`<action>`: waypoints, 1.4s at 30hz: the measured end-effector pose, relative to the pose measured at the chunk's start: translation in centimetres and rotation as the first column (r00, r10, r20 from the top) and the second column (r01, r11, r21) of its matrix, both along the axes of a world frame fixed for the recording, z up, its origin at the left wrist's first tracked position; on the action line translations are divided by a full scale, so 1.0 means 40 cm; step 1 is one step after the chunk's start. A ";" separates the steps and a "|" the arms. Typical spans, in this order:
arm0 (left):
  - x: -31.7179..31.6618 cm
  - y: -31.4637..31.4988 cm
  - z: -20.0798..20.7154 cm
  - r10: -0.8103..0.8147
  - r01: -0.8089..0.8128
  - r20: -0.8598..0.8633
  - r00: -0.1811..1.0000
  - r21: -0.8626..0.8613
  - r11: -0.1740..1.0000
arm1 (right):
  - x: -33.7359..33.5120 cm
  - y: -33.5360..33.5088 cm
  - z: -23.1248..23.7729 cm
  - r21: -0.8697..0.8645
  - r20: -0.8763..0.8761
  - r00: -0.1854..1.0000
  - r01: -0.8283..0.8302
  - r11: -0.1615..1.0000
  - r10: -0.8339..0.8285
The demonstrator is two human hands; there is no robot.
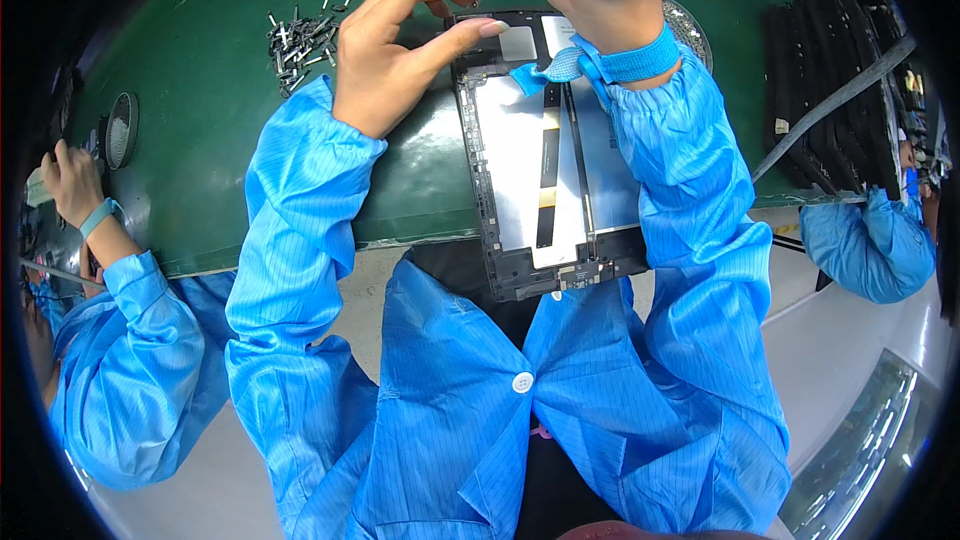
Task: Assembling components and using an electric screwdriver to secure parts of a tablet or electronic device on an assembly line.
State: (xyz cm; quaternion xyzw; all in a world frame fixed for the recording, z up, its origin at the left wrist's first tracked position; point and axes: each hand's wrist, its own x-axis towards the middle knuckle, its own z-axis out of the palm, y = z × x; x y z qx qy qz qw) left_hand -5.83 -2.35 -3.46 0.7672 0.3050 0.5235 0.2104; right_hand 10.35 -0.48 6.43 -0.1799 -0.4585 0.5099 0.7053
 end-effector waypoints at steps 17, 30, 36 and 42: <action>0.001 -0.026 -0.003 -0.063 0.065 0.018 0.998 -0.134 0.989 | 0.000 -0.010 0.000 -0.070 0.059 0.997 0.055 0.996 -0.051; -0.008 -0.018 -0.003 -0.042 0.042 -0.012 0.999 0.004 0.999 | 0.001 -0.009 -0.022 0.010 0.091 0.994 0.057 0.998 -0.057; -0.008 -0.019 0.004 -0.005 0.005 -0.013 1.000 -0.013 1.000 | -0.003 -0.005 -0.020 0.023 0.088 0.994 0.062 0.998 -0.063; -0.010 -0.017 0.004 -0.008 0.008 0.008 1.000 -0.028 1.000 | -0.006 -0.002 -0.018 0.032 0.083 0.995 0.049 0.998 -0.051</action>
